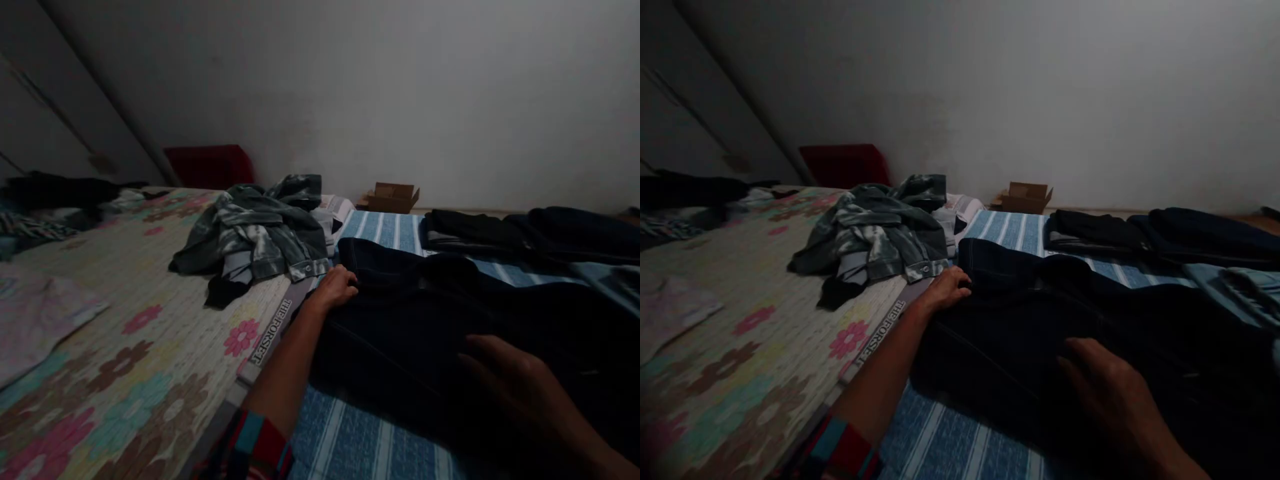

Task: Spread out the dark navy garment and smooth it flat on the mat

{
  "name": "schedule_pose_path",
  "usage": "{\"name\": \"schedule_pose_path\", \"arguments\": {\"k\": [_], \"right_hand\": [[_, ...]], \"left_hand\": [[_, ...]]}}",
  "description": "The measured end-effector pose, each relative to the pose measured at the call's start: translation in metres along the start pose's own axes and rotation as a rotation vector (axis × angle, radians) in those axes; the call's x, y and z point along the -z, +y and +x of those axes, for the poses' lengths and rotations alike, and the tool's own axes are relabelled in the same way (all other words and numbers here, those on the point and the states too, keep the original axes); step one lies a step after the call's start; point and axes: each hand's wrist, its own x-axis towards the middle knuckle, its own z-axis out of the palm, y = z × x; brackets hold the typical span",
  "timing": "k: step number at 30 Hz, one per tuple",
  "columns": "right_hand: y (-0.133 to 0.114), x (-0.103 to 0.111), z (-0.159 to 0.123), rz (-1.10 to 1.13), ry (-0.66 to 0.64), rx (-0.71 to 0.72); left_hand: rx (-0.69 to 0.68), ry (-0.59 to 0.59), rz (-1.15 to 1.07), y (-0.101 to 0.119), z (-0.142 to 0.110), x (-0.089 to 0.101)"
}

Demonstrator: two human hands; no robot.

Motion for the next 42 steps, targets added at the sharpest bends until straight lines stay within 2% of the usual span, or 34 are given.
{"name": "schedule_pose_path", "arguments": {"k": [3,7,12,15,21,28,36,38,42], "right_hand": [[-0.019,-0.015,0.014,0.026,-0.045,0.053],[-0.045,-0.031,0.047,0.076,-0.092,0.129],[-0.069,-0.058,0.095,0.174,-0.054,0.215],[-0.074,-0.073,0.113,0.232,-0.017,0.186],[-0.072,-0.091,0.117,0.288,-0.043,0.120],[-0.078,-0.090,0.120,0.262,-0.062,0.147],[-0.097,-0.082,0.152,-0.018,-0.254,0.138],[-0.095,-0.080,0.160,0.045,-0.330,0.108],[-0.085,-0.079,0.174,0.392,-0.592,-0.042]], "left_hand": [[-0.017,0.012,-0.115,-0.011,0.001,0.000],[-0.023,0.038,-0.241,-0.013,0.001,0.000],[0.003,0.002,-0.485,-0.007,-0.004,0.000],[0.068,-0.028,-0.661,-0.008,-0.006,-0.002],[0.127,-0.047,-0.811,-0.010,-0.005,-0.006],[0.119,-0.046,-0.813,-0.007,-0.004,-0.006],[0.084,-0.038,-0.826,-0.009,-0.004,-0.007],[0.076,-0.028,-0.813,-0.010,-0.004,-0.008],[0.081,0.006,-0.804,-0.011,-0.003,-0.011]]}}
